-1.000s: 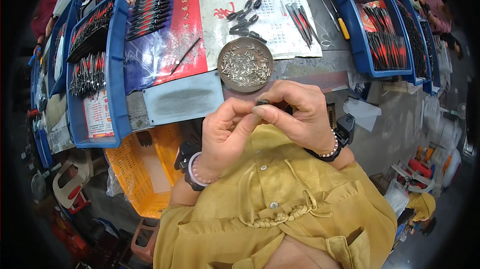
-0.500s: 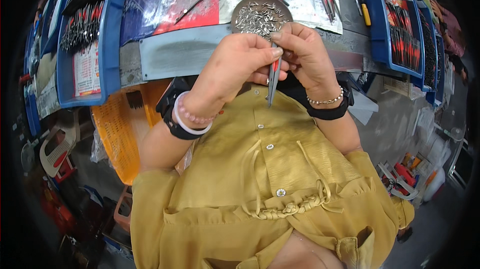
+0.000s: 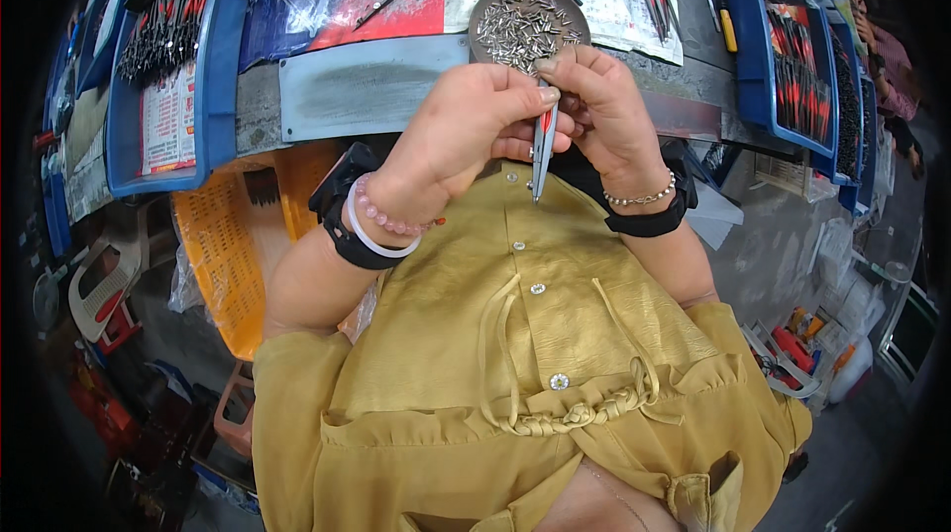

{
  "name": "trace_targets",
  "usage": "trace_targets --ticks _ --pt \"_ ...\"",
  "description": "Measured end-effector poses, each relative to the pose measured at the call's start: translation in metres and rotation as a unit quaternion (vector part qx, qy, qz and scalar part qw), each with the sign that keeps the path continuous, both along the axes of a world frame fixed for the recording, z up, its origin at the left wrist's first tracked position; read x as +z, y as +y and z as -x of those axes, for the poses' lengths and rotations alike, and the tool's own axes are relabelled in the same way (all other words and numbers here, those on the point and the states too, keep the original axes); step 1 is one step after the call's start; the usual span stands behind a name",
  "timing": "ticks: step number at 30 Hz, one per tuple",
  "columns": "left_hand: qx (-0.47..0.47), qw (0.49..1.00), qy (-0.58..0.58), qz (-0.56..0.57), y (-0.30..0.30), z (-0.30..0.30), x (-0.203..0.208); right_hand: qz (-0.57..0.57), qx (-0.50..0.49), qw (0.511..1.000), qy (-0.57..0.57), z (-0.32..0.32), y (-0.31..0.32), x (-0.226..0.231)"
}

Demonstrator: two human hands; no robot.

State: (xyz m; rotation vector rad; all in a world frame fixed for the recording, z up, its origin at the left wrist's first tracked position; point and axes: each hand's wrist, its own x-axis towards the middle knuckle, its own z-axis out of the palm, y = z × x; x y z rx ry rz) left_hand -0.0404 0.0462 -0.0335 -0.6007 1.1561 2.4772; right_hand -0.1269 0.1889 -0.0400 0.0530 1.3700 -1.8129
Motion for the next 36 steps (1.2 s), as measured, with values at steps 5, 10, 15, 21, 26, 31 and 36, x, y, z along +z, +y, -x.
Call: trace_targets --ticks 5,10,15,21,26,31,36 --pt "0.082 0.992 0.028 -0.097 0.014 -0.006 -0.004 0.06 -0.018 0.998 0.007 -0.005 -0.003 0.008" --pt "0.098 0.967 -0.07 -0.226 0.019 -0.007 -0.006 0.045 0.032 0.998 0.026 -0.007 -0.002 0.023" --pt "0.052 0.96 0.004 -0.275 0.009 -0.018 -0.006 0.052 0.125 0.985 0.109 0.009 -0.003 0.024" --pt "0.037 0.959 0.038 -0.278 -0.002 -0.037 0.0 -0.155 0.04 0.861 0.482 0.073 -0.005 -0.001" --pt "0.034 0.969 0.011 -0.244 -0.004 -0.04 -0.002 -0.262 0.094 0.751 0.598 0.103 -0.012 -0.019" --pt "0.022 0.97 0.0 -0.244 -0.005 -0.039 -0.002 -0.295 0.141 0.77 0.548 0.113 -0.026 -0.018" --pt "0.016 0.966 0.005 -0.257 -0.007 -0.037 -0.004 -0.334 0.159 0.741 0.561 0.119 -0.023 -0.017"
